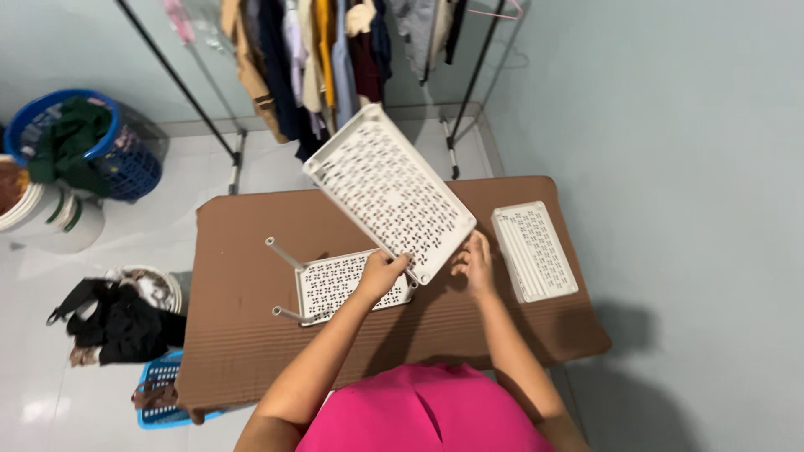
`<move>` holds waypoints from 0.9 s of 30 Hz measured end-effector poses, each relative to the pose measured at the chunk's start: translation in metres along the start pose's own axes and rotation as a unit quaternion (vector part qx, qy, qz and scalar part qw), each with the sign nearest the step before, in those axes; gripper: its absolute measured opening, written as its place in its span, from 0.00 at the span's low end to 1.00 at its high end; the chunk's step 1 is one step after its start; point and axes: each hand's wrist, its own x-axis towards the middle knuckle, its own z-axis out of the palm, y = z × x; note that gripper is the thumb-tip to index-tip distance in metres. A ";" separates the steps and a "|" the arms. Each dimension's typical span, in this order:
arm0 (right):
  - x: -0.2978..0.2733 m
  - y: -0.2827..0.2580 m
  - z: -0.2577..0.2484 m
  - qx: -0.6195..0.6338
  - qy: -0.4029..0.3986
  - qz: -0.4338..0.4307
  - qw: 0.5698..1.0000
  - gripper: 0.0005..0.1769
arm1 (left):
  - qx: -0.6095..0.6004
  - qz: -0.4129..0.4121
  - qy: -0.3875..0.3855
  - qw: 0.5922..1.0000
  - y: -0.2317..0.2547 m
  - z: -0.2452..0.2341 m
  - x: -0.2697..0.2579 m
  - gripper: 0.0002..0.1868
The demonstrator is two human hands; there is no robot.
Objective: The person disassembles a white plastic three-tier storage rack on a brown table. They remove the vertical support poles and separate the perforated trays, placing the components on the table.
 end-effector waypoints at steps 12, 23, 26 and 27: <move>0.004 0.016 -0.106 0.030 0.044 0.124 0.991 0.19 | 0.210 -0.059 -0.145 0.965 0.022 0.066 0.001 0.28; 0.021 -0.009 -0.233 -0.067 0.201 0.185 0.960 0.18 | 0.358 0.023 0.078 0.930 -0.040 0.077 -0.001 0.18; 0.031 -0.005 -0.257 -0.060 0.217 0.183 0.957 0.19 | 0.346 0.000 0.117 0.931 -0.043 0.080 0.004 0.17; 0.036 -0.003 -0.266 -0.061 0.229 0.191 0.953 0.19 | 0.334 -0.005 0.133 0.933 -0.042 0.081 0.005 0.16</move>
